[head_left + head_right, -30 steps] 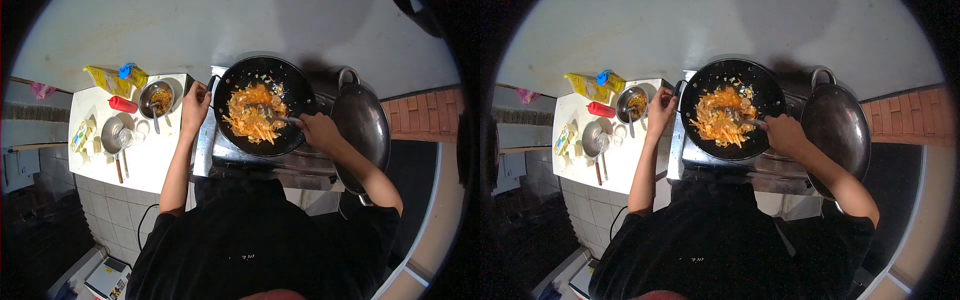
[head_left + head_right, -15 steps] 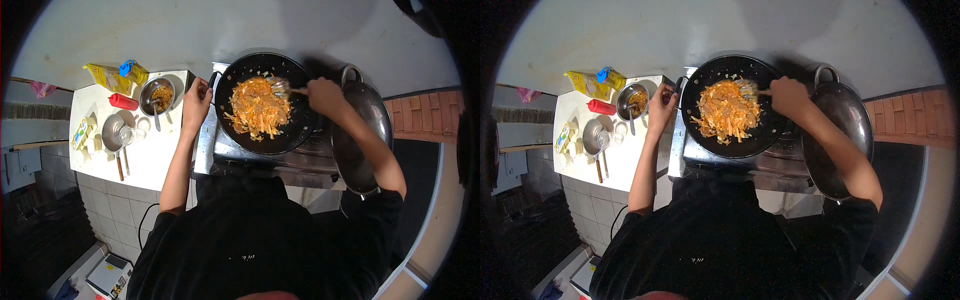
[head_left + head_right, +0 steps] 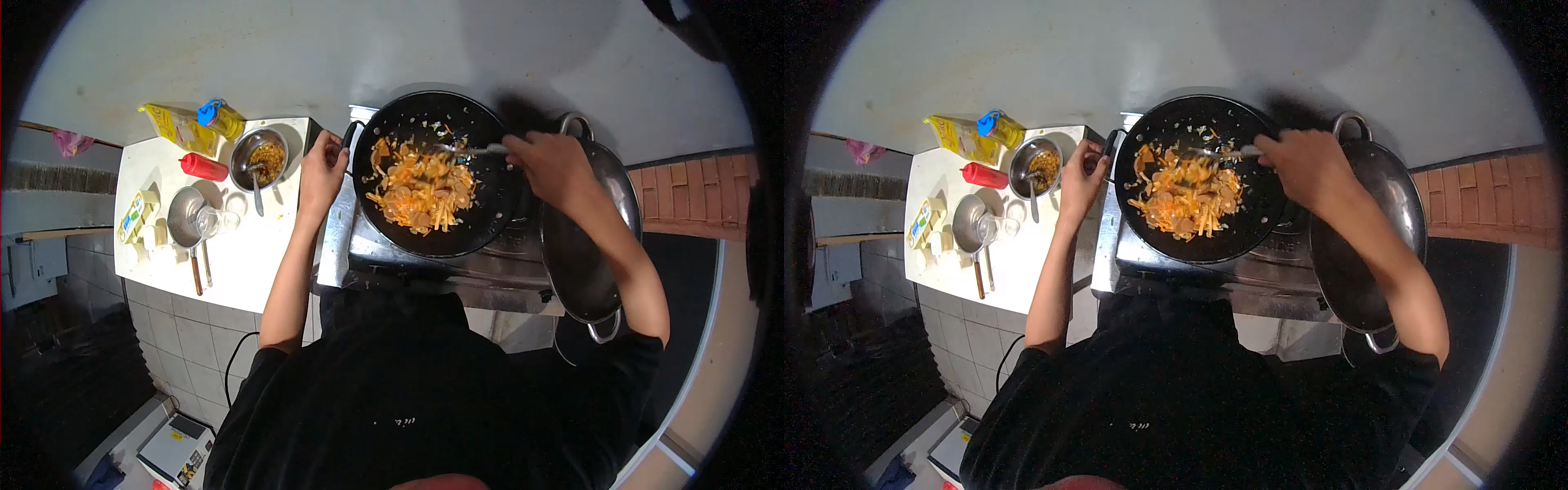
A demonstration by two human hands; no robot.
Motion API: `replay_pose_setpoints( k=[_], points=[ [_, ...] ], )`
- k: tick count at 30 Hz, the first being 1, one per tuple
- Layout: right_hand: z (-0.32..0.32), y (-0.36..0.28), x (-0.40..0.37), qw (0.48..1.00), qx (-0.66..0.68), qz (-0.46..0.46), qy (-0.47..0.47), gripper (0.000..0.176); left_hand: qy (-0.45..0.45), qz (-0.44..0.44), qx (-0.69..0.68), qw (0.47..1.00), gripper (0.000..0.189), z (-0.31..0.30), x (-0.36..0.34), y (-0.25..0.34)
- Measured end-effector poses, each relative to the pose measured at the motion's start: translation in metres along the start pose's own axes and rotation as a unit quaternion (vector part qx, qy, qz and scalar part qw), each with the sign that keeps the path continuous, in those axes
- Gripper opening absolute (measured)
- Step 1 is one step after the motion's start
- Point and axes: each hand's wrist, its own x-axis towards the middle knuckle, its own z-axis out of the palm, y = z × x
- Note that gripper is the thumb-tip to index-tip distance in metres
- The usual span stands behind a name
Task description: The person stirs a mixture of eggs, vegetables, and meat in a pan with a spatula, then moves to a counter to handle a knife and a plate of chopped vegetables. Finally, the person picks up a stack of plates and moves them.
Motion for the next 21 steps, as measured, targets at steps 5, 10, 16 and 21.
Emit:
replay_pose_setpoints(
  k=[5, 10, 16, 21],
  points=[
    [0.031, 0.016, 0.041, 0.992, -0.02, -0.054, 0.11, 0.015, -0.002, -0.009, -0.008, 1.0, 0.014, 0.0, 0.0, 0.0],
    [0.054, 0.002, 0.076, 0.988, 0.021, -0.069, 0.133, 0.017, -0.01, -0.016, -0.004, 1.0, 0.015, -0.001, 0.0, 0.004],
    [0.042, -0.008, 0.041, 0.985, 0.017, -0.166, 0.039, 0.02, -0.009, -0.017, -0.015, 1.0, 0.015, 0.001, 0.001, -0.003],
    [0.005, 0.017, 0.029, 0.998, -0.012, -0.056, -0.006, 0.012, -0.014, -0.021, -0.002, 1.0, 0.015, -0.001, 0.0, -0.002]
  ],
)
